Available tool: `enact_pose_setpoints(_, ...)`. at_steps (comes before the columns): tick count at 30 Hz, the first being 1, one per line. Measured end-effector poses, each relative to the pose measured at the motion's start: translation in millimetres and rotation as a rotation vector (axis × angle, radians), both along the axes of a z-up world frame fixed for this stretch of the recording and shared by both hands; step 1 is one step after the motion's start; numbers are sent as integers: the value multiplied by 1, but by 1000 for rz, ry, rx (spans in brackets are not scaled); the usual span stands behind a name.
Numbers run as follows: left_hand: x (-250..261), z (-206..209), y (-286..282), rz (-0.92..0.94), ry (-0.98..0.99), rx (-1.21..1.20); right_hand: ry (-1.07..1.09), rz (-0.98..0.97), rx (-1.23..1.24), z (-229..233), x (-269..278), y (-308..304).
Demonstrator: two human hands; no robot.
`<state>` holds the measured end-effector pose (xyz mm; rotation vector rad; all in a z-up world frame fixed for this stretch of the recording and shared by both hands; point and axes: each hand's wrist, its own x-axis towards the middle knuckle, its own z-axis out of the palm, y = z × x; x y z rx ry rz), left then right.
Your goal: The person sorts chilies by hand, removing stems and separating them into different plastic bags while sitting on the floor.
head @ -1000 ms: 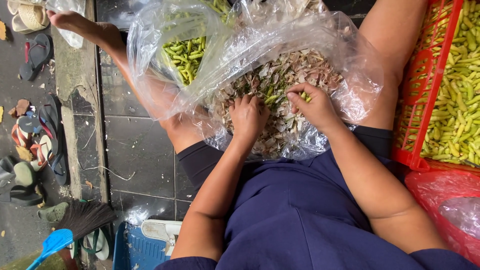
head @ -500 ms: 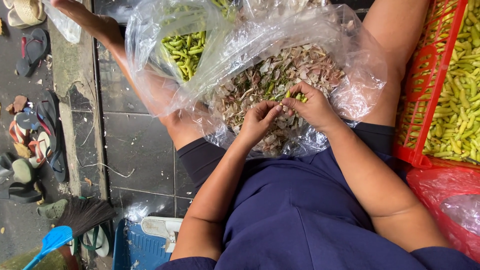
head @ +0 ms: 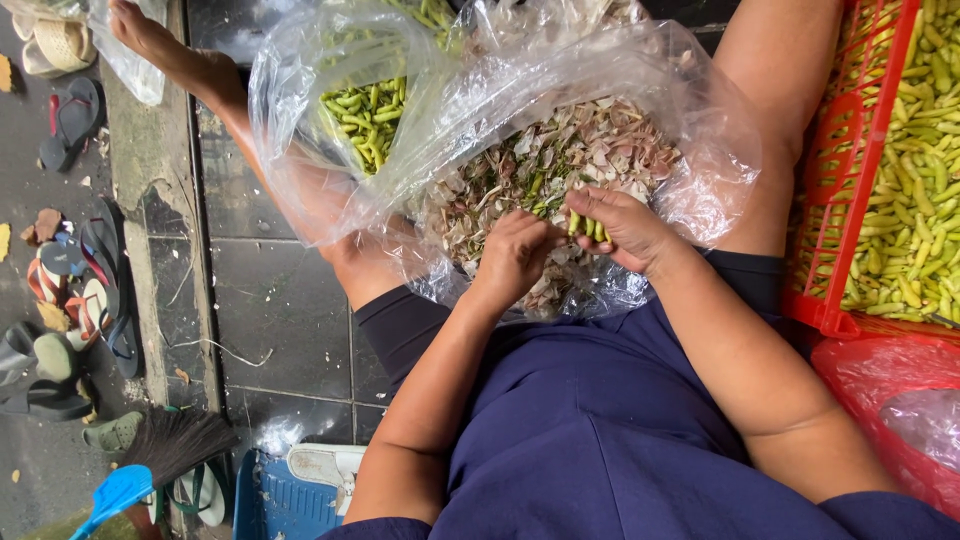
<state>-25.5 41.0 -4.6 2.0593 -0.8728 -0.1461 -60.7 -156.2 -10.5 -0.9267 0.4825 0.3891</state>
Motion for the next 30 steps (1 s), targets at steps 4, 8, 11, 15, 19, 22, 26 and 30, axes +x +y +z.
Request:
enact_pose_setpoints(4, -2, 14, 2, -66, 174, -2, 16, -27, 57, 8, 4, -5)
enact_pose_setpoints(8, -3, 45, 13, -27, 386, -123, 16, -63, 67, 9, 5, -11)
enact_pose_setpoints(11, 4, 52, 18, -171, 429, 185, 8, -164, 104, 1, 7, -18)
enact_pose_setpoints(15, 29, 4, 6, 29, -111, 626, -27, -169, 145, 4, 7, -16)
enact_pose_setpoints(19, 51, -24, -23, 200, -329, 702, -61, -133, 103, 3, 4, -12)
enact_pose_setpoints(22, 58, -83, -24, 336, -432, 822, -63, -138, 55, 6, 2, -13)
enact_pose_setpoints(26, 50, -64, -23, 339, -314, 732, -74, -135, 10, 4, 1, -13)
enact_pose_setpoints(30, 50, -41, -15, 319, -202, 486, -153, -124, -140, 3, 7, -8)
